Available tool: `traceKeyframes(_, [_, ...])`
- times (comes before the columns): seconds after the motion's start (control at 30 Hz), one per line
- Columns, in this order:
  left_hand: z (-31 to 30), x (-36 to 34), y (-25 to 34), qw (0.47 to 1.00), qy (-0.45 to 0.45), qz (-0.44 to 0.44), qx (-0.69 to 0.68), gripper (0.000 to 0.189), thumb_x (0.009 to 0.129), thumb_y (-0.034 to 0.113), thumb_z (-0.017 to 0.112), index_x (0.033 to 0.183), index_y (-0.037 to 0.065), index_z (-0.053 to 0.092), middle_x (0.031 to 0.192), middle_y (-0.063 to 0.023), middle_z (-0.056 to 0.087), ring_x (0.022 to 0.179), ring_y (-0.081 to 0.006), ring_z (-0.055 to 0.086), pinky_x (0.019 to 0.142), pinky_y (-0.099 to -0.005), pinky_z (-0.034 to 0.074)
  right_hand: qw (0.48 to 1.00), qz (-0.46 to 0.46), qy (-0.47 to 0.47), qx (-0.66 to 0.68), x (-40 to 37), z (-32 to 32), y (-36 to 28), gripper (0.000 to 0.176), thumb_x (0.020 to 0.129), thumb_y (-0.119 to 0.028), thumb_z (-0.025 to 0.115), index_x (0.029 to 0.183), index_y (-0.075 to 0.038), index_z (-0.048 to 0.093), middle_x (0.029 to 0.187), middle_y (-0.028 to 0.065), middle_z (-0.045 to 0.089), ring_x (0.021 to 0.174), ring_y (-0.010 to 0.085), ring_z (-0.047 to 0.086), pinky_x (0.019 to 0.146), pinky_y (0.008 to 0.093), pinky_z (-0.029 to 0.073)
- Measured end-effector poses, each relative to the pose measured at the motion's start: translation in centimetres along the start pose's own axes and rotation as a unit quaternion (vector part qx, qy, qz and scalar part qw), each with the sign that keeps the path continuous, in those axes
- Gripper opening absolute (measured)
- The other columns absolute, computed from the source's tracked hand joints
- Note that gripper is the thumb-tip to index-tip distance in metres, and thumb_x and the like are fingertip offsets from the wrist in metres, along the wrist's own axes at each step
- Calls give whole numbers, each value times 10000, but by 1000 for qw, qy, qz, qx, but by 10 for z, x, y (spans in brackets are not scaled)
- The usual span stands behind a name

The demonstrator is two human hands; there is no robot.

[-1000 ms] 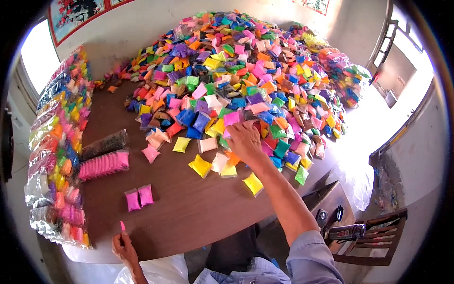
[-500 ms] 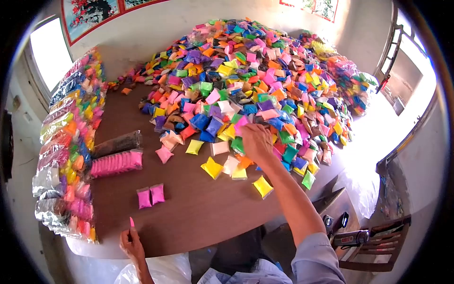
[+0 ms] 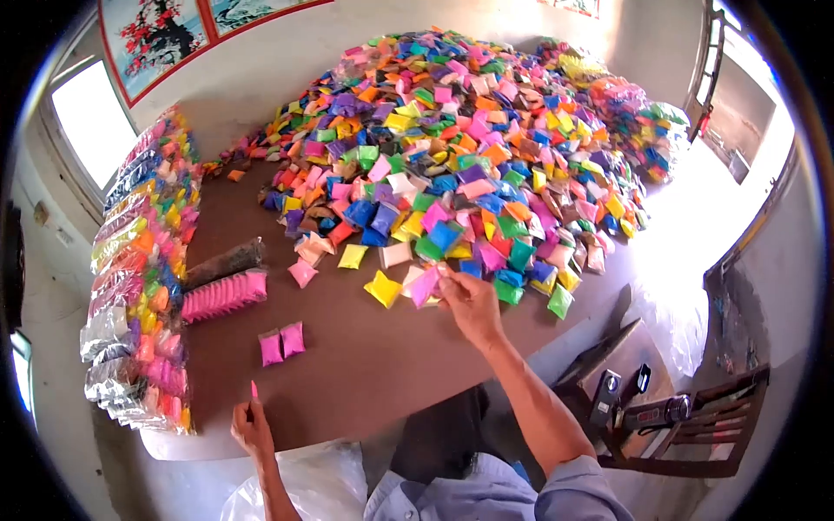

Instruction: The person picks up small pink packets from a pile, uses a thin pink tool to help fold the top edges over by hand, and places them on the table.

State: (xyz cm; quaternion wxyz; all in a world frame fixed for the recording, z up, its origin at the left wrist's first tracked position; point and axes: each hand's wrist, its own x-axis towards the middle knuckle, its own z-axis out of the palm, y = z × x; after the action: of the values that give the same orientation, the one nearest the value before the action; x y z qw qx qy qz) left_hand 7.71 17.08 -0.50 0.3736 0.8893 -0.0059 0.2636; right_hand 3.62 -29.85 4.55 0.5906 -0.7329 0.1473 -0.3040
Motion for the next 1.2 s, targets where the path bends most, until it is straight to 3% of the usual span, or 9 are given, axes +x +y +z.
traceKeyframes(0.2, [8, -4, -1, 998, 1, 40, 42, 133, 968, 114, 760, 880, 32, 703, 785, -117, 701, 683, -249, 673, 644, -391, 523, 978, 172, -26, 116, -71, 7, -18, 219, 1064, -156, 704, 1108, 47, 774, 845, 36, 741, 717, 84, 657, 641, 252, 528])
traceKeyframes(0.6, [2, -14, 30, 983, -59, 84, 150, 88, 967, 148, 771, 958, 64, 748, 882, -109, 710, 768, -307, 685, 701, -460, 537, 980, 170, -19, 100, -122, 12, -30, 253, 1073, -211, 711, 1031, 30, 777, 748, 25, 703, 642, 71, 630, 563, 248, 484])
traceKeyframes(0.67, [-1, -14, 47, 953, -35, 245, 176, 98, 954, 135, 778, 1013, 63, 748, 937, -129, 720, 791, -327, 681, 735, -460, 549, 974, 189, -34, 122, -127, 15, -30, 259, 1078, -220, 704, 1028, 25, 771, 739, 19, 699, 643, 67, 624, 557, 250, 471])
traceKeyframes(0.8, [3, -40, 88, 963, -37, 227, 138, 140, 970, 134, 778, 1073, 43, 752, 996, -111, 745, 851, -265, 709, 778, -403, 562, 960, 220, -57, 164, -137, 24, -30, 263, 1085, -228, 696, 1023, 17, 768, 728, 15, 694, 645, 64, 620, 554, 254, 461])
traceKeyframes(0.83, [0, -50, 111, 986, -147, 74, -2, 207, 988, 170, 769, 1138, 31, 741, 1045, -99, 753, 879, -236, 714, 791, -377, 565, 963, 209, -66, 160, -142, 28, -28, 251, 1081, -223, 699, 1026, 12, 770, 718, 19, 689, 642, 67, 621, 555, 261, 464])
traceKeyframes(0.87, [2, -60, 127, 955, -245, -83, -144, 274, 1006, 206, 761, 1202, 18, 730, 1094, -88, 762, 907, -207, 719, 804, -351, 568, 965, 197, -75, 156, -147, 32, -27, 239, 1077, -217, 703, 1029, 7, 771, 708, 22, 683, 639, 70, 621, 556, 268, 466])
traceKeyframes(0.93, [18, -80, 136, 863, -291, -192, -365, 370, 1019, 214, 753, 1289, -29, 685, 1127, -109, 754, 951, -164, 704, 809, -314, 566, 976, 162, -96, 112, -160, 42, -26, 192, 1074, -162, 691, 1068, 15, 766, 724, 25, 689, 635, 75, 620, 566, 261, 480])
traceKeyframes(1.03, [22, -88, 157, 812, -334, -248, -410, 401, 988, 177, 800, 1304, -33, 670, 1117, -110, 750, 1013, -140, 692, 835, -277, 564, 985, 108, -123, 56, -182, 54, -35, 156, 1066, -105, 687, 1124, 21, 759, 740, 40, 699, 632, 80, 627, 574, 261, 498])
traceKeyframes(1.2, [14, -103, 121, 854, -371, -226, -287, 427, 951, 121, 824, 1311, -48, 668, 1137, -108, 749, 1006, -155, 705, 840, -309, 584, 987, 20, -158, 13, -210, 71, -21, 166, 1066, -136, 709, 1136, 5, 760, 732, 77, 696, 632, 85, 642, 570, 280, 503])
